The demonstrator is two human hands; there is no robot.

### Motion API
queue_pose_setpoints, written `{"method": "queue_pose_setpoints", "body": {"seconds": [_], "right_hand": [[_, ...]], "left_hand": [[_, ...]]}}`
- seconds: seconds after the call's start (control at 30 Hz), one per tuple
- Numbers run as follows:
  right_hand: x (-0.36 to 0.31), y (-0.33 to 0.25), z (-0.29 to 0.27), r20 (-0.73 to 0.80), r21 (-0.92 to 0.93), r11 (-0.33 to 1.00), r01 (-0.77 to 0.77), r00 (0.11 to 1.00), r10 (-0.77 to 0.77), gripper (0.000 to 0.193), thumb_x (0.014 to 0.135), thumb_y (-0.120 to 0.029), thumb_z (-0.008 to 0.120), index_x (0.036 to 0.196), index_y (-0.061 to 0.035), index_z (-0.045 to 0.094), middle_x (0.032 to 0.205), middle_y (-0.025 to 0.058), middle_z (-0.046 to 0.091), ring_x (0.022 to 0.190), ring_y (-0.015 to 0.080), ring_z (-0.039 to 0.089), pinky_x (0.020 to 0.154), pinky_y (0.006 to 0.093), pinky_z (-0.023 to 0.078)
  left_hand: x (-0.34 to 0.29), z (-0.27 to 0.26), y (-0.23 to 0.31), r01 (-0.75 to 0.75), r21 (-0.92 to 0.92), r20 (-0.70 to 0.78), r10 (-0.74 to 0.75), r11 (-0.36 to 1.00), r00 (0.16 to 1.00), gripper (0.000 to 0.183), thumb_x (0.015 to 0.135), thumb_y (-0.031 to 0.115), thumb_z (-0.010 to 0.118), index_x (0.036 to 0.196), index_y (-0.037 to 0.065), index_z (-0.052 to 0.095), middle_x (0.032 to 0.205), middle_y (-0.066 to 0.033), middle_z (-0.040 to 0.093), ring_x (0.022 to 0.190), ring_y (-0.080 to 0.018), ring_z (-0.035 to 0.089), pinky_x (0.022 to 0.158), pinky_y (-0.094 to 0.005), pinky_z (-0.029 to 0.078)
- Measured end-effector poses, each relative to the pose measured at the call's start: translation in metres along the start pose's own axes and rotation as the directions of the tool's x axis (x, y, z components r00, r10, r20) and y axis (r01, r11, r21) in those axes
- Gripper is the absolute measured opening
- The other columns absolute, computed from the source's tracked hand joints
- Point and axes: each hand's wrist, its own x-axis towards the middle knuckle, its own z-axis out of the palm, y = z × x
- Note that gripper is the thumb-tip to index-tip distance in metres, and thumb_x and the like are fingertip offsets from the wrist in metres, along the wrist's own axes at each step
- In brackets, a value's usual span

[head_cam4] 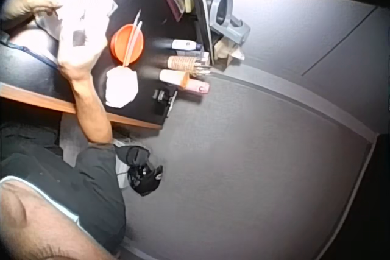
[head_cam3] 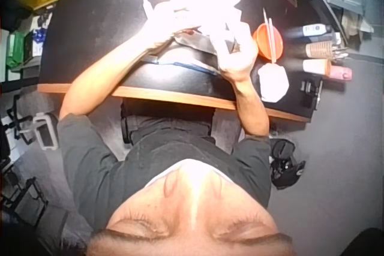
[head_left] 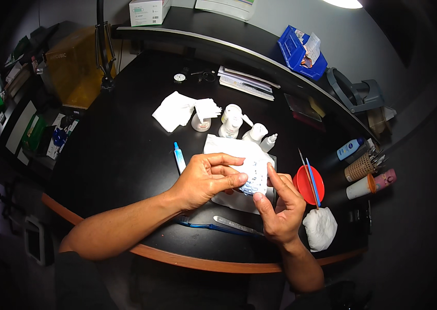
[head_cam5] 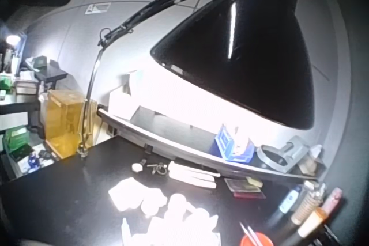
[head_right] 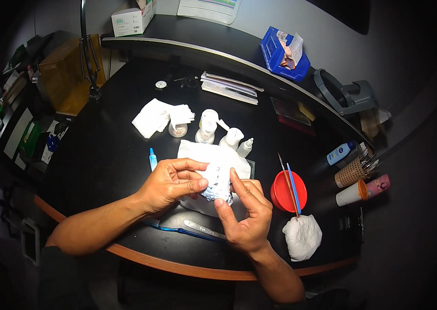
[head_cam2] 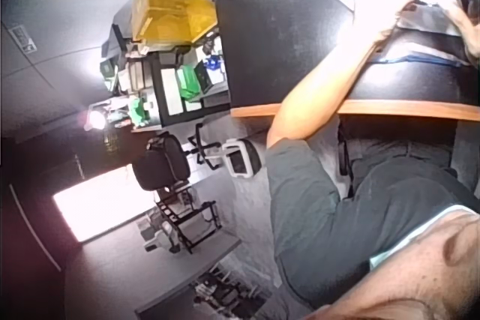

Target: The person handles a blue dental retainer and a white dental model, separating them and then using a metal dental tool to adjust or clean the retainer. The person repeatedly inspects the retainer and model, rotating them in hand and using the tool on specific areas of the retainer.

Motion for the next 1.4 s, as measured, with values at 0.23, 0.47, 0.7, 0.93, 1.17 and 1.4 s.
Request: {"method": "queue_pose_setpoints", "body": {"seconds": [0.23, 0.47, 0.7, 0.93, 1.17, 1.4], "right_hand": [[0.0013, -0.0008, 0.0007, -0.022, -0.019, 0.999, 0.027, 0.999, -0.028, 0.057, 0.079, 0.001, 0.075, 0.134, 0.0084, 0.063, 0.100, 0.0153, 0.070, 0.096, 0.0232, 0.061, 0.088, 0.0332, 0.049], [0.0022, 0.0003, -0.0009, -0.031, -0.055, 0.996, 0.070, 0.997, -0.072, 0.057, 0.075, 0.003, 0.076, 0.131, 0.0046, 0.066, 0.103, 0.0156, 0.072, 0.100, 0.0258, 0.063, 0.091, 0.0350, 0.051], [0.0033, -0.0026, -0.0006, -0.033, -0.051, 0.998, 0.045, 0.998, -0.046, 0.056, 0.078, 0.003, 0.075, 0.133, 0.0044, 0.065, 0.107, 0.0172, 0.073, 0.105, 0.0279, 0.064, 0.095, 0.0365, 0.050], [0.0032, 0.0008, -0.0001, -0.014, -0.021, 0.999, 0.026, 1.000, -0.026, 0.057, 0.080, 0.002, 0.074, 0.136, 0.0046, 0.063, 0.110, 0.0182, 0.072, 0.105, 0.0275, 0.064, 0.097, 0.0371, 0.049], [0.0026, -0.0017, 0.0009, -0.006, -0.040, 0.998, 0.040, 0.999, -0.040, 0.057, 0.081, 0.001, 0.075, 0.137, 0.0072, 0.061, 0.106, 0.0171, 0.072, 0.102, 0.0264, 0.063, 0.094, 0.0366, 0.049], [0.0031, -0.0044, 0.0010, -0.017, -0.114, 0.990, 0.078, 0.997, -0.080, 0.058, 0.075, -0.001, 0.081, 0.131, 0.0073, 0.065, 0.095, 0.0129, 0.071, 0.092, 0.0216, 0.061, 0.080, 0.0311, 0.051]], "left_hand": [[0.0009, -0.0003, 0.0016, -0.045, 0.002, 0.010, 0.045, 0.999, 0.999, 0.051, 0.088, 0.006, 0.082, 0.132, -0.008, 0.061, 0.098, -0.0090, 0.074, 0.087, -0.0081, 0.068, 0.080, -0.0222, 0.056], [0.0005, -0.0005, -0.0047, -0.123, 0.059, -0.001, 0.124, 0.991, 0.992, 0.045, 0.087, 0.004, 0.082, 0.129, 0.000, 0.069, 0.104, -0.0079, 0.073, 0.090, -0.0073, 0.066, 0.077, -0.0213, 0.055], [-0.0008, 0.0025, 0.0004, -0.380, 0.309, 0.055, 0.382, 0.872, 0.922, 0.041, 0.087, 0.002, 0.082, 0.126, 0.000, 0.071, 0.098, -0.0056, 0.072, 0.087, -0.0066, 0.064, 0.074, -0.0202, 0.053], [0.0000, 0.0003, -0.0024, -0.341, 0.278, 0.032, 0.347, 0.898, 0.937, 0.039, 0.088, 0.003, 0.081, 0.125, -0.001, 0.071, 0.096, -0.0041, 0.070, 0.086, -0.0052, 0.062, 0.071, -0.0194, 0.051], [0.0008, 0.0013, -0.0020, -0.318, 0.254, 0.027, 0.322, 0.914, 0.946, 0.039, 0.089, 0.003, 0.080, 0.126, -0.002, 0.070, 0.097, -0.0033, 0.070, 0.087, -0.0053, 0.063, 0.074, -0.0195, 0.052], [0.0005, 0.0042, -0.0005, -0.253, 0.229, 0.065, 0.245, 0.940, 0.967, 0.040, 0.097, 0.006, 0.071, 0.135, -0.002, 0.064, 0.115, -0.0103, 0.073, 0.093, -0.0084, 0.065, 0.082, -0.0236, 0.054]]}}
